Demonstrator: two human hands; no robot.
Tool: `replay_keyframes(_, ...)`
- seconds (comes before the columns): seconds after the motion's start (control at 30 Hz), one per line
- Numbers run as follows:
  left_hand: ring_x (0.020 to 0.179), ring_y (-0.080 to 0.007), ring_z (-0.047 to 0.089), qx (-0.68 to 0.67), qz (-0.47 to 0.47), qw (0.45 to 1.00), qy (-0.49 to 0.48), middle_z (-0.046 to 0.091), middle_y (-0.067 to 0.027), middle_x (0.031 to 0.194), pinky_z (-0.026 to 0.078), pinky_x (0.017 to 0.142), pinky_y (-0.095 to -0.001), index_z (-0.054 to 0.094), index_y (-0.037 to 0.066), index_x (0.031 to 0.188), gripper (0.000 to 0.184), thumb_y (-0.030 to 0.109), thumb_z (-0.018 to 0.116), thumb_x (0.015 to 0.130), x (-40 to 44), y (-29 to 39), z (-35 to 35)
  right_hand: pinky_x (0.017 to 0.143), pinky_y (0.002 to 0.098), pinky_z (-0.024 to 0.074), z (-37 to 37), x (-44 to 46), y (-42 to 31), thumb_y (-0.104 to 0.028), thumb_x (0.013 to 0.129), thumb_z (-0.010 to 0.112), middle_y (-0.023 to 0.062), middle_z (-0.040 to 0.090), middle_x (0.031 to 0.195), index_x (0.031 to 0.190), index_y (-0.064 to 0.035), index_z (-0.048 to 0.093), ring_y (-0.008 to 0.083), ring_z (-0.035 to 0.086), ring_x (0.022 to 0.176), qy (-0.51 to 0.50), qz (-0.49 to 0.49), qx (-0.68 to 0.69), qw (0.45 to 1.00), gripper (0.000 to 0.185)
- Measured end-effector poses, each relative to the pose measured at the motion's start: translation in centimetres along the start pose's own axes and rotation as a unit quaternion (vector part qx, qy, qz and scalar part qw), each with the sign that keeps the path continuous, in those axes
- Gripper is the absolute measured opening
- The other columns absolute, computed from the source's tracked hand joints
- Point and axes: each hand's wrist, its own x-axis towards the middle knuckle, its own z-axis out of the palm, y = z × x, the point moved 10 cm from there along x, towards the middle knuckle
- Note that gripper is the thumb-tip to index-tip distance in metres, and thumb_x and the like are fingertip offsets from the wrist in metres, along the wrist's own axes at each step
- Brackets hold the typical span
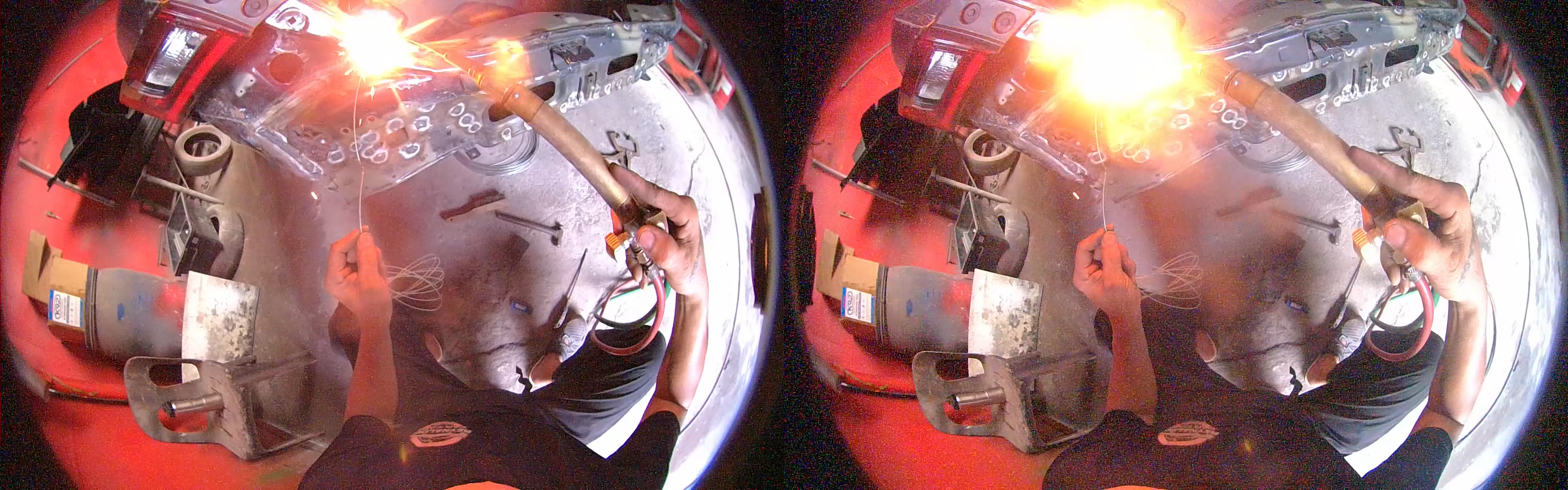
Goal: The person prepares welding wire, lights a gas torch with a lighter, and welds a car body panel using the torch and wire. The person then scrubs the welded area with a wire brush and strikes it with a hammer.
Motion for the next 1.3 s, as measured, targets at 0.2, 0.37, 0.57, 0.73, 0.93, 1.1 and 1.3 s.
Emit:
replay_keyframes(0.2, 0.041, -0.0019, 0.036, -0.009, 0.008, 1.0, -0.006, 0.049, 0.0012, 0.058, 0.026, 0.034, -0.0202, 0.063, 0.0, 0.1, 0.008, 0.004, 0.059, 0.094, 0.11, -0.14, 0.04, 0.045, 0.0211, 0.043, -0.12, 0.03, -0.05, -0.043, 0.078, 0.074, 0.008, 0.065, 0.08, 0.135, -0.0007, 0.056, 0.0076, 0.055, 0.051, 0.001, -0.003, -0.01, 1.0, 0.073)
replay_keyframes(0.37, 0.041, -0.0019, 0.036, 0.0, -0.003, 1.0, -0.002, 0.049, 0.0011, 0.058, 0.026, 0.034, -0.0201, 0.063, 0.0, 0.099, 0.008, 0.004, 0.06, 0.094, 0.05, -0.13, 0.09, 0.044, 0.0215, 0.0427, 0.13, -0.07, -0.24, -0.045, 0.077, 0.074, 0.0084, 0.065, 0.079, 0.134, -0.0007, 0.057, 0.0083, 0.055, 0.051, 0.003, 0.014, -0.008, 1.0, 0.074)
replay_keyframes(0.57, 0.042, -0.0018, 0.036, -0.012, 0.004, 1.0, -0.006, 0.049, 0.001, 0.058, 0.026, 0.035, -0.0201, 0.063, 0.0, 0.099, 0.008, 0.004, 0.06, 0.094, -0.01, -0.02, 0.17, 0.044, 0.0216, 0.0426, 0.13, -0.06, -0.32, -0.044, 0.077, 0.074, 0.0082, 0.065, 0.078, 0.135, -0.0008, 0.056, 0.0082, 0.055, 0.051, -0.001, 0.012, -0.001, 1.0, 0.074)
replay_keyframes(0.73, 0.043, -0.0018, 0.036, -0.011, 0.002, 1.0, 0.002, 0.05, 0.0009, 0.059, 0.026, 0.035, -0.0203, 0.063, 0.0, 0.099, 0.007, 0.005, 0.06, 0.094, -0.01, -0.06, 0.06, 0.043, 0.0218, 0.0428, 0.09, -0.03, -0.11, -0.043, 0.077, 0.074, 0.0079, 0.065, 0.078, 0.135, -0.001, 0.056, 0.0084, 0.055, 0.05, 0.002, 0.001, -0.003, 1.0, 0.074)
replay_keyframes(0.93, 0.042, -0.002, 0.036, -0.016, 0.002, 1.0, 0.001, 0.05, 0.0011, 0.059, 0.027, 0.035, -0.0201, 0.064, 0.0, 0.098, 0.007, 0.005, 0.06, 0.094, 0.01, -0.12, 0.09, 0.043, 0.0223, 0.0423, 0.09, -0.09, 0.01, -0.045, 0.077, 0.075, 0.0073, 0.064, 0.076, 0.135, -0.0007, 0.056, 0.0085, 0.054, 0.048, 0.003, 0.005, -0.008, 1.0, 0.076)
replay_keyframes(1.1, 0.042, -0.0021, 0.036, -0.029, -0.011, 0.999, -0.005, 0.05, 0.0016, 0.059, 0.027, 0.034, -0.02, 0.064, 0.0, 0.099, 0.007, 0.005, 0.061, 0.094, 0.05, -0.57, 0.08, 0.043, 0.0223, 0.0426, 0.16, -0.13, 0.01, -0.045, 0.076, 0.074, 0.0074, 0.064, 0.074, 0.135, -0.0004, 0.056, 0.0085, 0.055, 0.049, 0.006, 0.005, 0.001, 1.0, 0.076)
replay_keyframes(1.3, 0.043, -0.002, 0.036, -0.044, -0.013, 0.999, 0.003, 0.049, 0.0022, 0.059, 0.027, 0.035, -0.0198, 0.063, 0.0, 0.1, 0.008, 0.003, 0.061, 0.094, 0.09, -0.74, 0.1, 0.043, 0.022, 0.0428, 0.29, -0.07, -0.14, -0.044, 0.076, 0.073, 0.0072, 0.064, 0.075, 0.136, -0.0007, 0.056, 0.0084, 0.055, 0.05, 0.003, 0.012, -0.005, 1.0, 0.076)
